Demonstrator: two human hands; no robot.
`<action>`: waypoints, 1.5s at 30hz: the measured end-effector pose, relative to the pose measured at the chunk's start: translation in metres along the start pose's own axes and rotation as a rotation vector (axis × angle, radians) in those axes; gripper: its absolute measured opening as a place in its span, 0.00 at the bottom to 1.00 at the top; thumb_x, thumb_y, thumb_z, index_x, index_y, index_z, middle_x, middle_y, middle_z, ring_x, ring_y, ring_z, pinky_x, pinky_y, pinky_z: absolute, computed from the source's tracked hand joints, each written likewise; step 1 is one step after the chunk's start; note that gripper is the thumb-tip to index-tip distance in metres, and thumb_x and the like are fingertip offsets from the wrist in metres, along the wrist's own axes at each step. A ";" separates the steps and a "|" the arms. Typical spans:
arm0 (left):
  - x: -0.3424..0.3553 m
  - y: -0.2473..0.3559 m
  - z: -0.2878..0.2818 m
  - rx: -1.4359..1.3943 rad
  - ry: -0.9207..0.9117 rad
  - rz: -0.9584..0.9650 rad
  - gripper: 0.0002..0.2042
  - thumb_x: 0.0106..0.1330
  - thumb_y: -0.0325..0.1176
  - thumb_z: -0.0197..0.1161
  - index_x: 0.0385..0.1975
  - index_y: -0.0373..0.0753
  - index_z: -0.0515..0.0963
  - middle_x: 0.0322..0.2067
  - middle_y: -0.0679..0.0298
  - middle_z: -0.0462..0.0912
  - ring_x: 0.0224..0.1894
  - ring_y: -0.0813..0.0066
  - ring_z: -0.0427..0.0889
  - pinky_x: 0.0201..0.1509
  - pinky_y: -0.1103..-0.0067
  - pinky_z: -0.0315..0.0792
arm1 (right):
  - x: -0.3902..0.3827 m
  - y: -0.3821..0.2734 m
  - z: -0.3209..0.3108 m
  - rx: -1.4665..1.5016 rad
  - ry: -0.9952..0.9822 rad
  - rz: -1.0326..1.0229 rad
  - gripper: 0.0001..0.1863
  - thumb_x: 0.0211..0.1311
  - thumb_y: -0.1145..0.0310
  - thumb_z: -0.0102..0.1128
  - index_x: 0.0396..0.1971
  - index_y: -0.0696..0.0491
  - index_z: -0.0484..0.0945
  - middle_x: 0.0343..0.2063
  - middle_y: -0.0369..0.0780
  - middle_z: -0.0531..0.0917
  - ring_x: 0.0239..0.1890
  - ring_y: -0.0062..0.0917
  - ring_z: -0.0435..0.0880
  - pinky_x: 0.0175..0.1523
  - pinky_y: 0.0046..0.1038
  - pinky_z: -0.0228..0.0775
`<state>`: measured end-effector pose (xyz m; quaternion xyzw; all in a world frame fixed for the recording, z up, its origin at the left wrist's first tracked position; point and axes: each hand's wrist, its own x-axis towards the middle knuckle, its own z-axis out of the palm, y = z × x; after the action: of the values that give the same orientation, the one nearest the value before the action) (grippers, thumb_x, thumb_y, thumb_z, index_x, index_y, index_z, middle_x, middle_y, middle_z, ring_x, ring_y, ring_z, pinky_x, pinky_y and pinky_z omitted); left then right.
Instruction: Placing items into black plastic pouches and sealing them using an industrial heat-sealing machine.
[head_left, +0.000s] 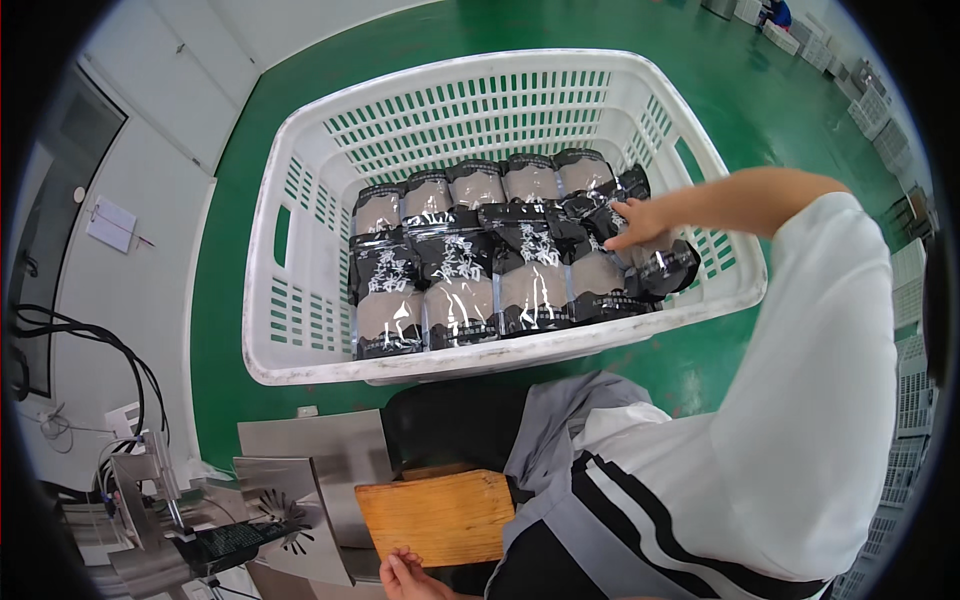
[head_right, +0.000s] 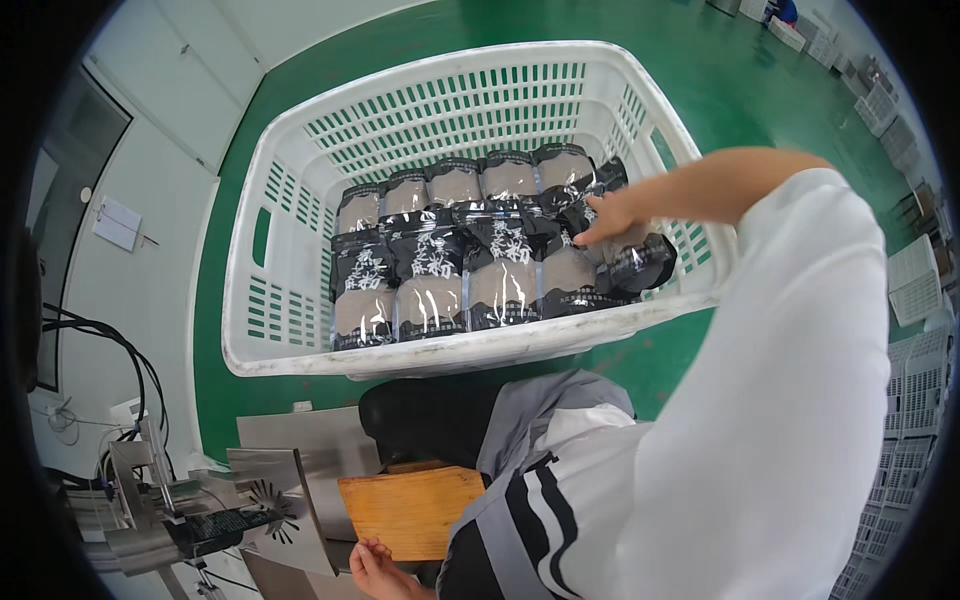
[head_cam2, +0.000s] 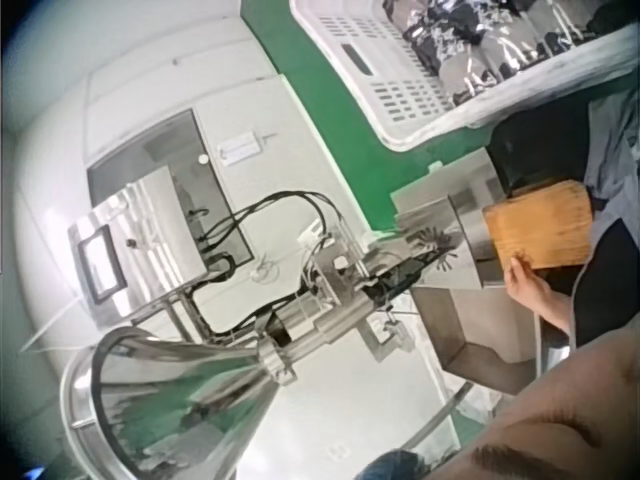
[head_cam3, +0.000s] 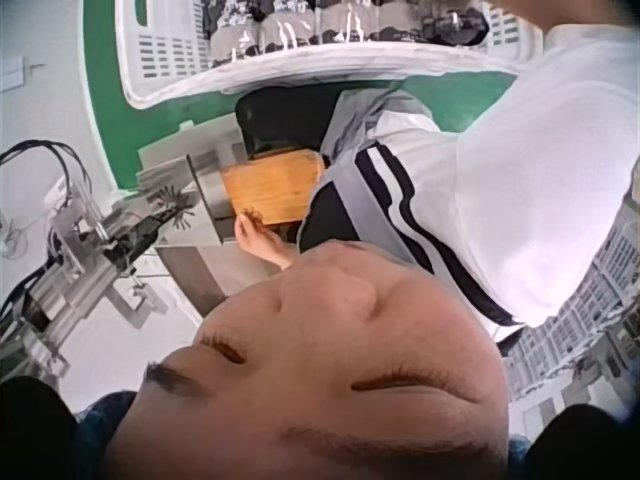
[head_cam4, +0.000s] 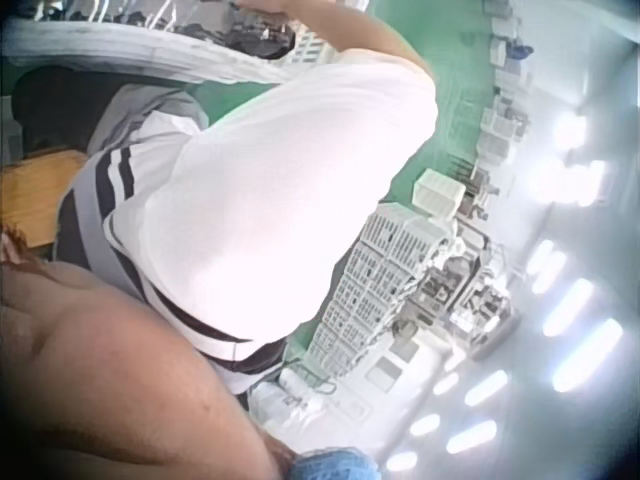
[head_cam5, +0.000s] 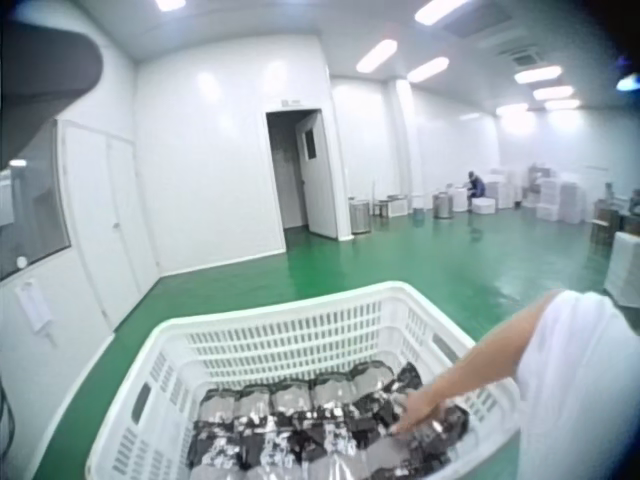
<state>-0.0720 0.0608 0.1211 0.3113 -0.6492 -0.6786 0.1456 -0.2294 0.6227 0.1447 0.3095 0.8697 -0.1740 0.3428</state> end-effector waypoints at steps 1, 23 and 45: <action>0.001 0.001 0.001 -0.004 0.007 0.006 0.08 0.62 0.32 0.59 0.30 0.32 0.76 0.24 0.65 0.76 0.24 0.81 0.70 0.29 0.84 0.66 | 0.000 -0.005 0.021 0.007 0.167 -0.023 0.51 0.42 0.39 0.61 0.65 0.42 0.48 0.65 0.49 0.48 0.65 0.45 0.52 0.63 0.42 0.56; -0.005 0.000 -0.015 0.035 0.011 0.000 0.07 0.63 0.30 0.58 0.33 0.32 0.76 0.27 0.62 0.78 0.26 0.79 0.73 0.30 0.84 0.68 | 0.023 -0.150 0.042 -0.291 0.621 -0.898 0.31 0.60 0.41 0.40 0.60 0.43 0.60 0.64 0.38 0.55 0.66 0.40 0.50 0.62 0.52 0.48; -0.186 -0.152 -0.206 0.669 1.434 -0.213 0.19 0.58 0.37 0.61 0.45 0.30 0.71 0.44 0.45 0.73 0.46 0.51 0.72 0.53 0.67 0.66 | 0.061 -0.318 -0.027 0.430 0.371 -1.296 0.21 0.66 0.59 0.41 0.48 0.57 0.73 0.46 0.40 0.78 0.47 0.26 0.76 0.56 0.27 0.61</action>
<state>0.2272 0.0275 0.0238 0.7595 -0.5333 -0.0923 0.3608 -0.4873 0.4243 0.1493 -0.1853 0.8692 -0.4553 -0.0523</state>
